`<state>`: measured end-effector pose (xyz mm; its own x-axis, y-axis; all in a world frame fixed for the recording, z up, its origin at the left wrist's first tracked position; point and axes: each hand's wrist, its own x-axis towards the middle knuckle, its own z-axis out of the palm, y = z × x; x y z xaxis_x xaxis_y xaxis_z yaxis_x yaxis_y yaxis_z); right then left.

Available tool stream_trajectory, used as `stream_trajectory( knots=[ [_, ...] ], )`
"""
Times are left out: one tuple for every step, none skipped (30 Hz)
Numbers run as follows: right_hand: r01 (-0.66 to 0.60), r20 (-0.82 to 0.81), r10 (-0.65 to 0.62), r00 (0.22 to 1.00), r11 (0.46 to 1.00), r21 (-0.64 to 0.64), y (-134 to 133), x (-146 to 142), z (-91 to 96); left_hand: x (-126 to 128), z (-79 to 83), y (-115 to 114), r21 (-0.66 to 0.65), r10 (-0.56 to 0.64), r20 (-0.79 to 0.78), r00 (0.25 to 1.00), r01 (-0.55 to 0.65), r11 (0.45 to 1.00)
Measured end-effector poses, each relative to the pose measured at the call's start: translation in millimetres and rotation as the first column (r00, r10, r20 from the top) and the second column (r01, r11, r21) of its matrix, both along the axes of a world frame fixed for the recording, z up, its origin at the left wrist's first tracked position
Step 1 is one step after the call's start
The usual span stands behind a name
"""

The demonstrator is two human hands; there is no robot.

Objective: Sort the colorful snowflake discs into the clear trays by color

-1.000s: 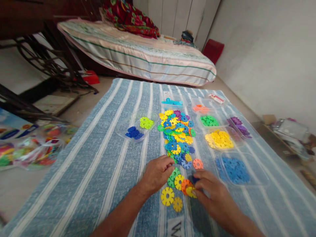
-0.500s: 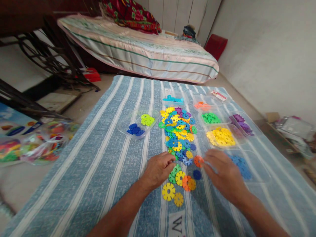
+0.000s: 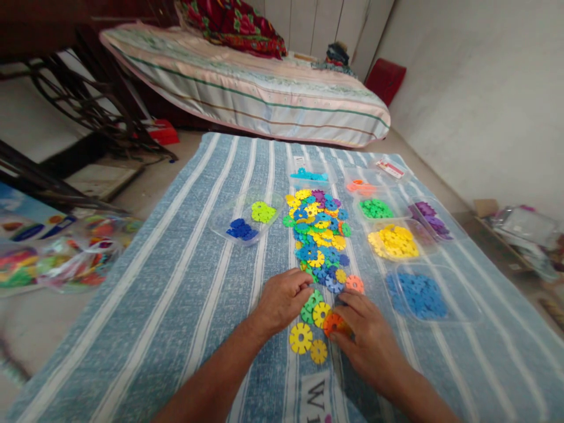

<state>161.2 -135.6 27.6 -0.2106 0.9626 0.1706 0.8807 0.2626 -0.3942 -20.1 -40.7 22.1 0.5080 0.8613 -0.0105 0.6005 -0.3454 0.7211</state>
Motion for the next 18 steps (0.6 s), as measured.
stream_trajectory(
  knots=[
    [0.002,-0.003,-0.002,1.0,1.0,0.003,0.2,1.0,-0.7,-0.1,0.3,0.0,-0.001,0.002,0.0,1.0,-0.002,1.0],
    [0.007,0.001,-0.007,1.0,1.0,0.01,0.2,2.5,-1.6,-0.3,0.5,0.0,-0.002,0.003,-0.001,1.0,-0.003,1.0],
    [0.016,0.01,-0.016,1.0,1.0,0.022,0.0,4.3,-2.7,-0.4,0.7,0.0,-0.002,0.002,-0.001,1.0,-0.002,1.0],
    [0.024,0.022,-0.025,0.999,0.999,0.035,-0.5,6.5,-4.1,-0.5,0.7,0.0,-0.003,0.0,-0.001,1.0,0.0,1.0],
    [0.031,0.035,-0.033,0.999,0.998,0.049,-1.1,8.8,-5.6,-0.6,0.7,0.1,-0.003,-0.003,-0.001,1.0,0.003,1.0],
    [0.038,0.046,-0.041,0.998,0.997,0.063,-1.9,11.0,-7.3,-0.6,0.5,0.1,-0.003,-0.006,-0.002,1.0,0.006,1.0],
    [0.042,0.053,-0.046,0.998,0.996,0.076,-2.9,12.8,-9.0,-0.7,0.2,0.2,-0.002,-0.007,-0.003,1.0,0.007,1.0],
    [0.042,0.055,-0.047,0.997,0.995,0.087,-3.8,14.0,-10.6,-0.7,-0.1,0.2,-0.001,-0.007,-0.004,1.0,0.007,1.0],
    [0.039,0.051,-0.044,0.998,0.994,0.099,-4.7,14.6,-11.8,-0.7,-0.4,0.2,0.001,-0.008,-0.005,1.0,0.008,1.0],
    [0.034,0.044,-0.039,0.998,0.993,0.11,-5.4,14.6,-12.4,-0.7,-0.6,0.2,0.003,-0.008,-0.005,1.0,0.008,1.0],
    [0.027,0.033,-0.032,0.999,0.992,0.123,-5.9,14.3,-12.1,-0.7,-0.7,0.1,0.005,-0.007,-0.006,1.0,0.007,1.0],
    [0.02,0.021,-0.023,1.0,0.99,0.138,-6.0,14.3,-10.7,-0.7,-0.6,0.0,0.005,-0.007,-0.007,1.0,0.007,1.0],
    [0.009,0.012,-0.011,1.0,0.988,0.155,-5.8,15.0,-8.0,-0.6,-0.3,-0.1,0.005,-0.006,-0.008,1.0,0.006,1.0],
    [-0.003,0.006,0.002,1.0,0.984,0.178,-5.2,17.2,-4.1,-0.5,0.2,-0.3,0.005,-0.006,-0.009,1.0,0.006,1.0],
    [-0.01,0.008,0.009,1.0,0.978,0.209,-4.1,21.3,1.0,-0.4,0.7,-0.4,0.004,-0.006,-0.01,1.0,0.006,1.0],
    [-0.009,0.02,0.004,1.0,0.968,0.25,-2.7,27.6,6.9,-0.3,1.4,-0.5,0.004,-0.004,-0.011,1.0,0.004,1.0],
    [0.006,0.043,-0.02,0.999,0.954,0.299,-1.0,36.0,13.5,-0.1,2.0,-0.7,0.006,-0.006,-0.011,1.0,0.006,1.0],
    [0.035,0.078,-0.067,0.995,0.935,0.352,0.8,46.0,20.1,0.0,2.5,-0.7,0.008,-0.006,-0.009,1.0,0.006,1.0]
  ],
)
